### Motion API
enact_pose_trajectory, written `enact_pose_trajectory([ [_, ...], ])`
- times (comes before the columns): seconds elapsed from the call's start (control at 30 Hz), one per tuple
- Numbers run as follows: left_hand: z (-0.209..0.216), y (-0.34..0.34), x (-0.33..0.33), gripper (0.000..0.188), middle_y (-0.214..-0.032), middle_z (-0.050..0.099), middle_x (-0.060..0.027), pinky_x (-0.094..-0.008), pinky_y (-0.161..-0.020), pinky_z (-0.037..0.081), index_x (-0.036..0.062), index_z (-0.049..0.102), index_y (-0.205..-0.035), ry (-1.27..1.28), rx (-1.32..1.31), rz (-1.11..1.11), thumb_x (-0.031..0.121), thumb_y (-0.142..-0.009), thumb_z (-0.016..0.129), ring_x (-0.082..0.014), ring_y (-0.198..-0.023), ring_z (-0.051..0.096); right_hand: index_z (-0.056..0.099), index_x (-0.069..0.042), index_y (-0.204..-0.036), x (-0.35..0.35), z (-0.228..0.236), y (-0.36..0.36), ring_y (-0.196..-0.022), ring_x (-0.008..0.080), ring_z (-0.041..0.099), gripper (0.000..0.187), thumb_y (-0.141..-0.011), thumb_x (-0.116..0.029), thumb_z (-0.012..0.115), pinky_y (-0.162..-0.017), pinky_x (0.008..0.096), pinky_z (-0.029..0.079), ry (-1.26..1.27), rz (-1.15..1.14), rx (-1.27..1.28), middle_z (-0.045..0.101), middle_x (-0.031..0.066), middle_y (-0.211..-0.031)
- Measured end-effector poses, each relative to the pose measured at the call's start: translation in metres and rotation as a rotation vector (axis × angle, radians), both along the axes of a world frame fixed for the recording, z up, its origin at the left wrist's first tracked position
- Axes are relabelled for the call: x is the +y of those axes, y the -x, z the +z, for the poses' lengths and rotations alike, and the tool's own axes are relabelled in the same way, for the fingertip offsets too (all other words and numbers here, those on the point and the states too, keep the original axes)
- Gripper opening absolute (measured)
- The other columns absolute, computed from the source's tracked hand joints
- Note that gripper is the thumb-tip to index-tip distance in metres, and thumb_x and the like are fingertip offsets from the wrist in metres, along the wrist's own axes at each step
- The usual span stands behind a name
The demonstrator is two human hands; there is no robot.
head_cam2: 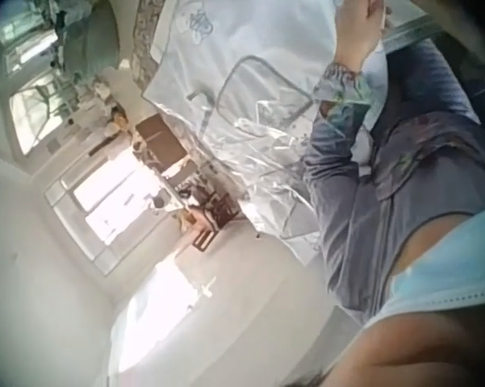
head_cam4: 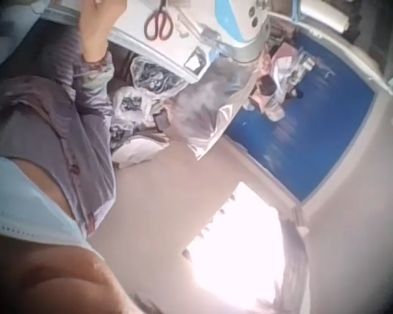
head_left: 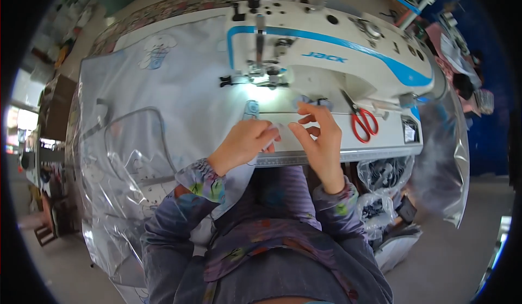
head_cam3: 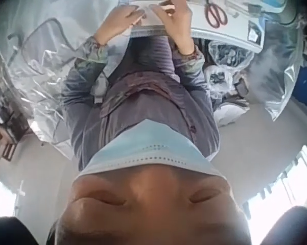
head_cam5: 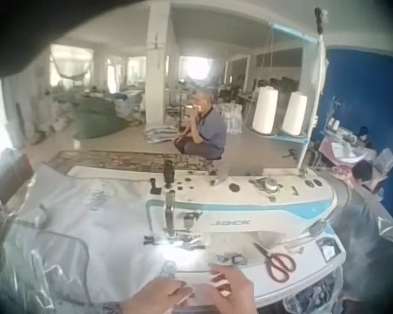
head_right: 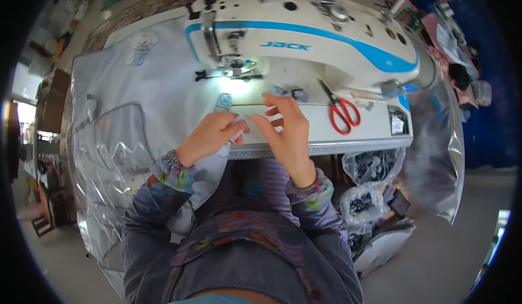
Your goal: Sewing together pieces of printed fabric and transparent plastic using an industrial sewing machine.
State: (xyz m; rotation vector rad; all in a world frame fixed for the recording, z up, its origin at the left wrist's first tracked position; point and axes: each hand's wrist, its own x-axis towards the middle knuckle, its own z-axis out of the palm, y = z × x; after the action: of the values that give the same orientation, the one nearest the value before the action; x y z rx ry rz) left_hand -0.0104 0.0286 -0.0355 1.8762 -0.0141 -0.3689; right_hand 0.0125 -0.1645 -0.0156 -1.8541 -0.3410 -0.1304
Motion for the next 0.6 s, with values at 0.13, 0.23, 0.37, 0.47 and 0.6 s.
enact_pose_trajectory([
  [0.13, -0.005, -0.008, 0.001, 0.022, -0.088, 0.071, -0.0145, -0.0392, -0.066, 0.051, 0.0001, 0.065, -0.095, -0.344, -0.262, -0.144, 0.022, -0.097, 0.060, -0.0307, -0.074, 0.068, 0.070, 0.002, -0.102, 0.004, -0.049, -0.038, -0.077, 0.0088, 0.063, 0.011, -0.092, -0.003, 0.069, -0.068, 0.0223, 0.053, -0.113, 0.378, 0.448, 0.068, 0.0049, -0.088],
  [0.23, -0.032, -0.020, 0.008, 0.023, -0.106, 0.068, -0.0134, -0.0427, -0.078, 0.052, 0.0035, 0.062, -0.110, -0.486, -0.605, 0.160, 0.020, -0.094, 0.061, -0.0304, -0.095, 0.067, 0.068, 0.003, -0.100, 0.023, -0.066, -0.057, -0.072, 0.0092, 0.064, 0.010, -0.095, -0.005, 0.067, -0.070, 0.0206, 0.054, -0.242, 0.231, 0.437, 0.067, 0.0045, -0.085],
  [0.37, -0.045, -0.017, 0.037, 0.030, -0.118, 0.061, -0.0118, -0.0404, -0.095, 0.050, 0.0052, 0.058, -0.115, -0.898, -0.791, 0.155, 0.017, -0.089, 0.065, -0.0303, -0.109, 0.062, 0.067, 0.004, -0.099, 0.044, -0.067, -0.061, -0.074, 0.0116, 0.067, 0.010, -0.096, -0.006, 0.066, -0.070, 0.0219, 0.056, -0.489, 0.166, 0.467, 0.068, 0.0047, -0.086],
  [0.47, -0.045, -0.014, 0.038, 0.031, -0.120, 0.061, -0.0112, -0.0404, -0.101, 0.048, 0.0053, 0.057, -0.117, -0.885, -0.782, 0.220, 0.014, -0.088, 0.065, -0.0312, -0.112, 0.061, 0.065, 0.005, -0.097, 0.064, -0.061, -0.064, -0.073, 0.0130, 0.070, 0.013, -0.094, -0.007, 0.067, -0.067, 0.0233, 0.057, -0.391, 0.159, 0.474, 0.069, 0.0071, -0.086],
  [0.6, -0.040, -0.011, 0.029, 0.035, -0.125, 0.060, -0.0123, -0.0420, -0.103, 0.048, 0.0053, 0.055, -0.123, -0.906, -0.910, 0.401, 0.010, -0.088, 0.062, -0.0331, -0.115, 0.060, 0.064, 0.007, -0.096, 0.081, -0.070, -0.076, -0.065, 0.0135, 0.069, 0.017, -0.091, -0.008, 0.070, -0.062, 0.0248, 0.056, -0.002, 0.121, 0.314, 0.069, 0.0079, -0.078],
])
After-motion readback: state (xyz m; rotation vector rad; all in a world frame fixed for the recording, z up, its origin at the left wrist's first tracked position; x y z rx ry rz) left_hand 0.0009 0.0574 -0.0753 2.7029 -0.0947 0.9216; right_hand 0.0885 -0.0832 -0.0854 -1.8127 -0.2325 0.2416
